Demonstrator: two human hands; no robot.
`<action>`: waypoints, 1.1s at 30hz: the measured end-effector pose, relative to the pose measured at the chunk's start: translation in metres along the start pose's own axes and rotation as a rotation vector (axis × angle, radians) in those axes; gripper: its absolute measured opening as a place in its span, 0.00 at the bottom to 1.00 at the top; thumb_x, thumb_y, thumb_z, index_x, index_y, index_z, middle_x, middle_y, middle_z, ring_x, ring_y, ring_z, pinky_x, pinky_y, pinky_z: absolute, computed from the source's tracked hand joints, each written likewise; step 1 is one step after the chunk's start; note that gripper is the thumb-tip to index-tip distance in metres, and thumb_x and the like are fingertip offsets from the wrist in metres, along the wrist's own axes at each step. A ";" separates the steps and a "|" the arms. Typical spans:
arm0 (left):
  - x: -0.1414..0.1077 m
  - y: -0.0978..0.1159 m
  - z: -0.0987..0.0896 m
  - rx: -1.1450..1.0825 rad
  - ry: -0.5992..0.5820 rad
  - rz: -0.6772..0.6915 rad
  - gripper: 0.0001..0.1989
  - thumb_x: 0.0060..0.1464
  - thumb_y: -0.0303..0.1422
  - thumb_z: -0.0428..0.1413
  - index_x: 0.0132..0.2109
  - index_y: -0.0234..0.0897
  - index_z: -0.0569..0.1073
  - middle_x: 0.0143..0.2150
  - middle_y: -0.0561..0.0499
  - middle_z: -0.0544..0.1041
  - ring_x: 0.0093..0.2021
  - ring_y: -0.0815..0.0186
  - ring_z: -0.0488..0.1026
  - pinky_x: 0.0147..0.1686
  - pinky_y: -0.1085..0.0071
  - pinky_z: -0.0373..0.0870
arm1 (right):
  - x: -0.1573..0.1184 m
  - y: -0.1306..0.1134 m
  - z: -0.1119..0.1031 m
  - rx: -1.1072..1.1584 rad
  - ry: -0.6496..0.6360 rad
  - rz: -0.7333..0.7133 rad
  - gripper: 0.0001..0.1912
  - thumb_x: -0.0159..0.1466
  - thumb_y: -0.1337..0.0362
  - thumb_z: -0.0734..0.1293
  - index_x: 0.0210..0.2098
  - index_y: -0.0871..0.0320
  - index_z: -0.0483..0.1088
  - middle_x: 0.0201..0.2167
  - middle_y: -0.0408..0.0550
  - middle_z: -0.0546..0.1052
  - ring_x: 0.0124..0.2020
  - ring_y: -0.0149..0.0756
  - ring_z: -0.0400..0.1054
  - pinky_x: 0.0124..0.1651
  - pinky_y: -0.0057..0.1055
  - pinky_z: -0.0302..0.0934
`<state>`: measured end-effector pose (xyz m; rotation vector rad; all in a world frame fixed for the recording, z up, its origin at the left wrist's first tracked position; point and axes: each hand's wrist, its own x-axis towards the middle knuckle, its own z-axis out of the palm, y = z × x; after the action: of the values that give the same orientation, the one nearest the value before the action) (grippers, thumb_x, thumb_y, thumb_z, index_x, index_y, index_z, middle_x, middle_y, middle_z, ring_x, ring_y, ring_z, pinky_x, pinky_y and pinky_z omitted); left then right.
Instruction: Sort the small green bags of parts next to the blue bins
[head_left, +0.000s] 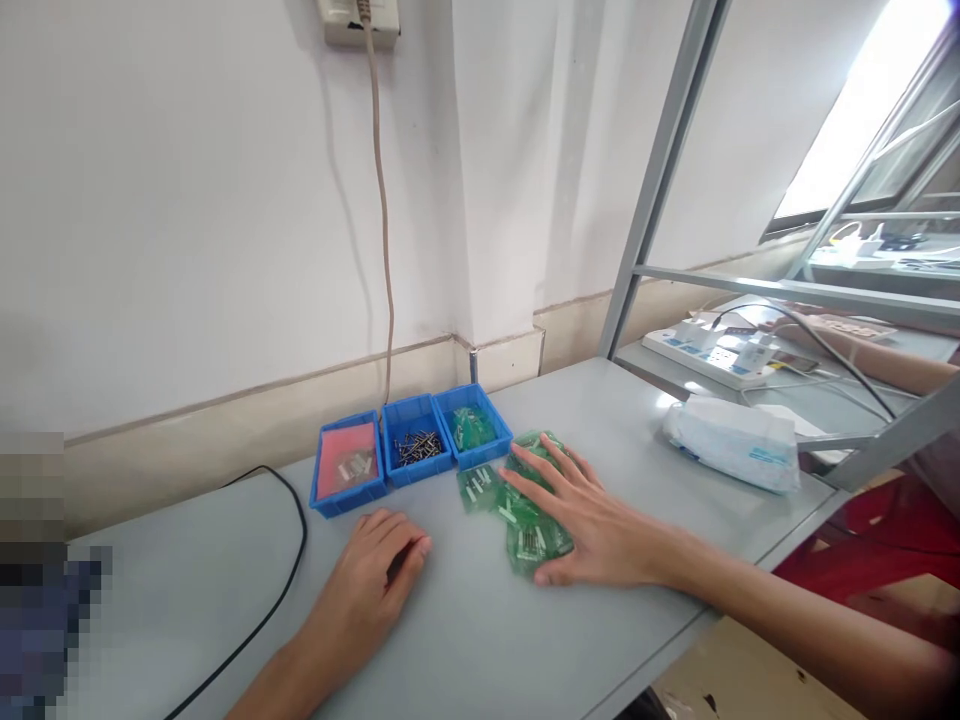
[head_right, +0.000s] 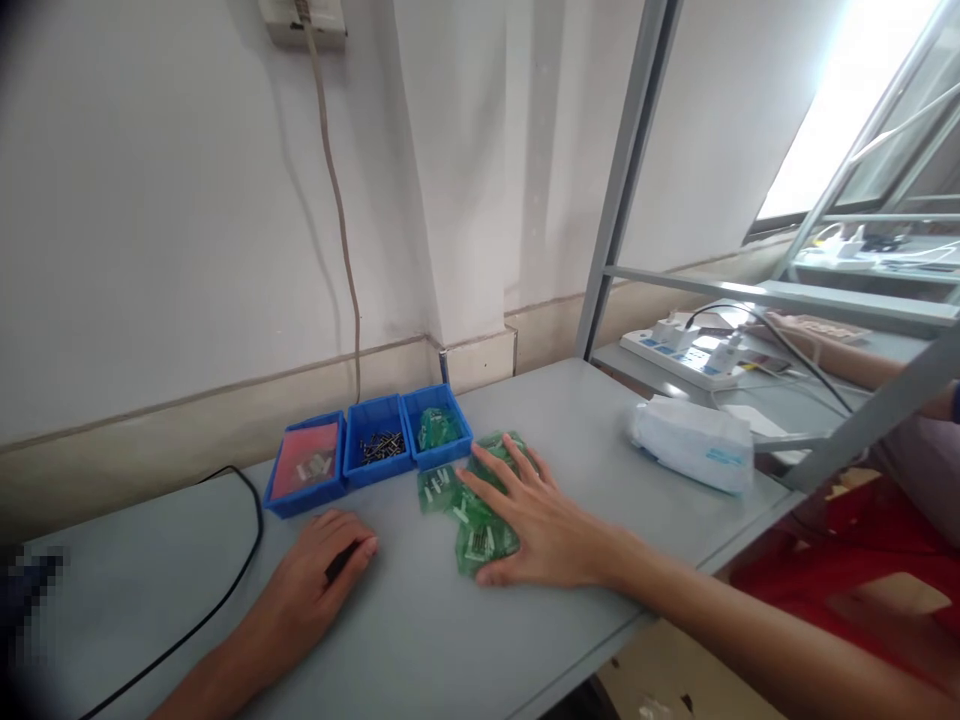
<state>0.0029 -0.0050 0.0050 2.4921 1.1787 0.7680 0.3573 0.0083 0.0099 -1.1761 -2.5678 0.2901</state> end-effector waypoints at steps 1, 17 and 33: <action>0.000 0.000 0.000 0.000 0.005 0.004 0.15 0.77 0.36 0.48 0.41 0.41 0.73 0.37 0.50 0.77 0.40 0.58 0.71 0.44 0.61 0.69 | 0.000 0.001 0.000 0.008 0.009 -0.009 0.60 0.60 0.31 0.74 0.80 0.44 0.45 0.81 0.57 0.46 0.79 0.79 0.31 0.72 0.81 0.34; 0.003 0.003 0.003 0.118 0.037 0.144 0.15 0.75 0.37 0.51 0.64 0.47 0.73 0.61 0.45 0.79 0.58 0.54 0.77 0.56 0.59 0.77 | -0.002 -0.054 0.001 0.192 -0.002 -0.235 0.43 0.69 0.47 0.74 0.77 0.45 0.56 0.75 0.57 0.62 0.76 0.63 0.53 0.73 0.61 0.53; 0.004 -0.001 0.003 0.108 0.126 0.118 0.13 0.76 0.35 0.51 0.59 0.43 0.77 0.45 0.46 0.82 0.44 0.56 0.78 0.46 0.59 0.76 | 0.047 -0.065 0.021 0.389 0.042 -0.180 0.23 0.76 0.57 0.69 0.69 0.51 0.67 0.62 0.53 0.76 0.62 0.46 0.68 0.68 0.46 0.60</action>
<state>0.0061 -0.0012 0.0038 2.6560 1.1513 0.9273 0.2752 0.0012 0.0183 -0.7971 -2.4111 0.6782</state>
